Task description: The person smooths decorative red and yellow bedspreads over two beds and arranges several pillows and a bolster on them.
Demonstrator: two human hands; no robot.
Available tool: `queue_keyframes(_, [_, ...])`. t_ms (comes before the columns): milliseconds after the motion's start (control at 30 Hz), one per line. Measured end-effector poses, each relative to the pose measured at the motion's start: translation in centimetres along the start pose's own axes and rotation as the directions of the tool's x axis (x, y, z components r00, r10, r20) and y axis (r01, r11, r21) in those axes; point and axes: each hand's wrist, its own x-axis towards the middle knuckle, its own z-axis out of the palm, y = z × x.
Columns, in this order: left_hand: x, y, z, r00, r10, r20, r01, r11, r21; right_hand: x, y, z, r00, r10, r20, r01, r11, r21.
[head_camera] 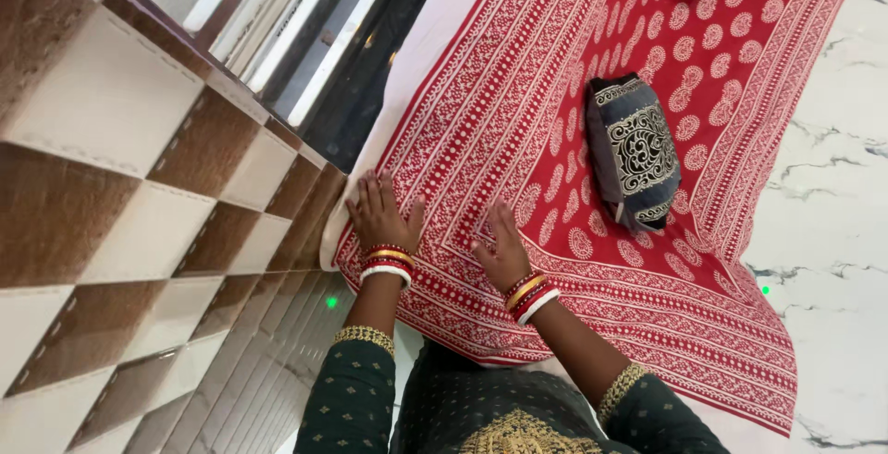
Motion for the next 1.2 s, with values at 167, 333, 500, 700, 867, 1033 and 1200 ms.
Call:
queue_keyframes(167, [-0.1,-0.8,1.0,0.998,-0.063,0.017,0.064,0.996,-0.054,-1.4,-4.3,2.2,0.893,-0.294,0.342,0.387,0.888,-0.248])
queue_keyframes(333, [0.4,-1.3,1.3,0.995,-0.056,0.079,0.058,0.998,-0.013,9.4,-5.6,-2.1,0.857,-0.49,0.16,0.505,0.735,-0.452])
queue_keyframes(500, [0.4,-1.6,1.7,0.993,-0.061,0.1,0.066,0.996,-0.052,26.2,-5.4,-7.1,0.976,-0.143,-0.167,0.096,0.96,-0.263])
queue_keyframes(700, [0.9,-1.9,2.1,0.991,-0.04,0.127,0.046,0.998,-0.039,36.1,-8.8,-5.4,0.967,0.11,-0.228,-0.19,0.911,-0.365])
queue_keyframes(867, [0.6,-2.3,2.7,0.998,-0.003,0.069,0.006,0.999,-0.045,37.2,-10.4,-3.8,0.985,-0.008,-0.17,-0.094,0.804,-0.587])
queue_keyframes(1033, [0.4,-2.3,2.8,0.995,-0.03,0.094,0.034,0.998,-0.044,32.8,-12.7,0.0,0.99,-0.142,0.015,0.104,0.648,-0.755])
queue_keyframes(1200, [0.1,-2.3,2.8,0.997,-0.029,0.074,0.033,0.998,-0.061,25.3,-14.1,5.1,0.953,-0.253,0.165,0.279,0.531,-0.8])
